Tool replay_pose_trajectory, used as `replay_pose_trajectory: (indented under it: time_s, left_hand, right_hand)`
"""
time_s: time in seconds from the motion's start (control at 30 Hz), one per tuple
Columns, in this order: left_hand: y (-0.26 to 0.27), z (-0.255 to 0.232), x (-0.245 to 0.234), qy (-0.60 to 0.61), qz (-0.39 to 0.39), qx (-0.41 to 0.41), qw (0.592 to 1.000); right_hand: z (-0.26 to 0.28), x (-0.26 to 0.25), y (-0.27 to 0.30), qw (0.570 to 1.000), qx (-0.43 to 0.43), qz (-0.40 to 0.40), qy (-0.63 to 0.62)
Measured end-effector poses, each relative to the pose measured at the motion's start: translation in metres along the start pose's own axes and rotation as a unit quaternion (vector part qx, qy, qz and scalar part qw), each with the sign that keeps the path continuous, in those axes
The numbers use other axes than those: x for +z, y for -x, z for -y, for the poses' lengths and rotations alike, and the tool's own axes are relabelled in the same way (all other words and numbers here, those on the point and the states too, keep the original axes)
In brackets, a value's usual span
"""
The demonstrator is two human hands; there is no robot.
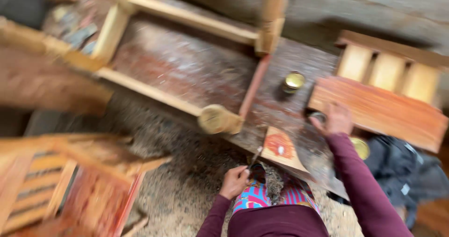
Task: The person opens several small paint cans and uses a metal tool to scoop and mix different colored paints on a small wooden board. They repeatedly dip the tool into the cans and blend the contents on the board.
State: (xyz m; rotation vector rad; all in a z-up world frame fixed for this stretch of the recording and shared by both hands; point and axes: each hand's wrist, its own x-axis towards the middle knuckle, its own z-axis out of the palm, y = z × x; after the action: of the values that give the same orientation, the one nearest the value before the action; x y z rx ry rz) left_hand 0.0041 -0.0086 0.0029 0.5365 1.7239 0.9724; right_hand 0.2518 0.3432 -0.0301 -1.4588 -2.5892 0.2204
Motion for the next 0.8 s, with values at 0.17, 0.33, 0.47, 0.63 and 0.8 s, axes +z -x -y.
replay_pose_trajectory:
  time_s: [0.17,0.33,0.47,0.63,0.8]
  left_hand:
    - [0.011,-0.029,-0.004,0.011,-0.047,-0.008,0.999]
    - [0.011,-0.015,-0.007,-0.001,-0.026,-0.016,1.0]
    - [0.01,-0.025,-0.008,-0.032,-0.04,-0.033,0.998]
    - [0.01,-0.03,-0.01,0.023,-0.016,-0.057,0.998]
    - [0.015,-0.043,-0.018,-0.033,-0.03,-0.07,0.997]
  right_hand:
    - [-0.002,0.023,0.029,0.993,0.101,0.019,-0.051]
    - [-0.012,0.053,0.038,0.99,0.119,0.042,-0.061]
    - [-0.015,0.049,0.041,0.99,0.113,0.055,-0.065]
    - [-0.031,0.054,0.043,0.991,0.088,0.094,-0.04]
    - [-0.059,0.066,0.05,0.993,0.054,0.085,-0.055]
